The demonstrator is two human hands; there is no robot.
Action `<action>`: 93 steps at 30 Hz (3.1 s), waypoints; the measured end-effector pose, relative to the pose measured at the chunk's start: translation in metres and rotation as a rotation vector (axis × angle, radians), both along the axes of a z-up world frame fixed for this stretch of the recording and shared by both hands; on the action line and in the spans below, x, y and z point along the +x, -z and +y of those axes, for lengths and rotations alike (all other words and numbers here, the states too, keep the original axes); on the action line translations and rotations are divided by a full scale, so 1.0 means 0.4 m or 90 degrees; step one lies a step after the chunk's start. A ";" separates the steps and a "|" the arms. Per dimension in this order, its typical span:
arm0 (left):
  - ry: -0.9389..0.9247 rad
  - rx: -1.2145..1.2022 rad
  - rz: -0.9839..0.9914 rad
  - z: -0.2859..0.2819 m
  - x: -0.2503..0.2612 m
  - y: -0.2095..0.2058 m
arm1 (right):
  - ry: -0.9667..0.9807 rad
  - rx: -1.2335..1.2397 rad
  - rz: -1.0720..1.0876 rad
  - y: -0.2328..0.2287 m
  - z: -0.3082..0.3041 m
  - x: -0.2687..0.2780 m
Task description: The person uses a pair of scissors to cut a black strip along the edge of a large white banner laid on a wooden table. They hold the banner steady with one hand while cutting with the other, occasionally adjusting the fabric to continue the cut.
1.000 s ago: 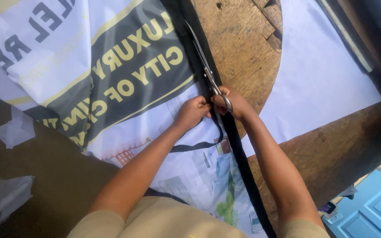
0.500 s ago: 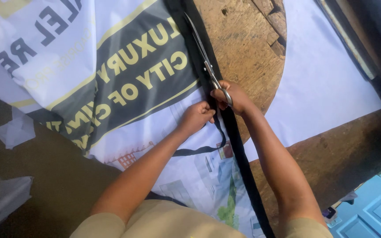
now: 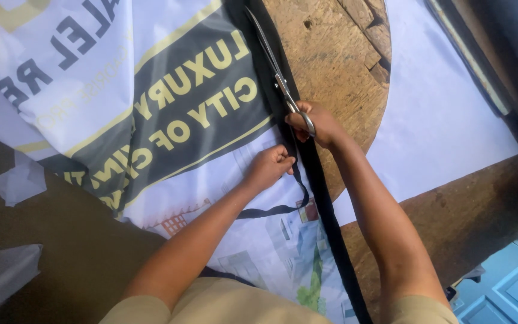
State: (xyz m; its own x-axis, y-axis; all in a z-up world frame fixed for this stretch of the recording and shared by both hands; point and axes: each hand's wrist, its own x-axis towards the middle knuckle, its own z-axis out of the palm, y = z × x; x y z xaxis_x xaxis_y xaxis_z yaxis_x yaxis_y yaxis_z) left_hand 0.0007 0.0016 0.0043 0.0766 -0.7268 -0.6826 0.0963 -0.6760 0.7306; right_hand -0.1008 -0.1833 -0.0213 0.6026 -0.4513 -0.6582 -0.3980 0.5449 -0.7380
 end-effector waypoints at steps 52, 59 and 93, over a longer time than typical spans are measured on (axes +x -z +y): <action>0.020 -0.040 -0.017 0.030 -0.035 0.064 | -0.029 -0.070 0.069 -0.067 -0.176 0.222; 0.022 -0.039 -0.017 0.026 -0.026 0.041 | -0.059 -0.127 0.124 -0.098 -0.179 0.237; -0.173 -0.028 -0.850 0.438 0.518 -0.251 | -0.122 -0.517 0.605 -0.115 0.250 -0.169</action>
State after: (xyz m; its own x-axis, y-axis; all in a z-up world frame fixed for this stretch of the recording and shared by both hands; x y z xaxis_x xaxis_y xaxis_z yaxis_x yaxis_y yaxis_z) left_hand 0.2080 0.1766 0.1048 0.7970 -0.6022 0.0458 -0.5689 -0.7231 0.3917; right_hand -0.1683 -0.0834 0.0247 0.1452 -0.8853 -0.4417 -0.9757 -0.0541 -0.2122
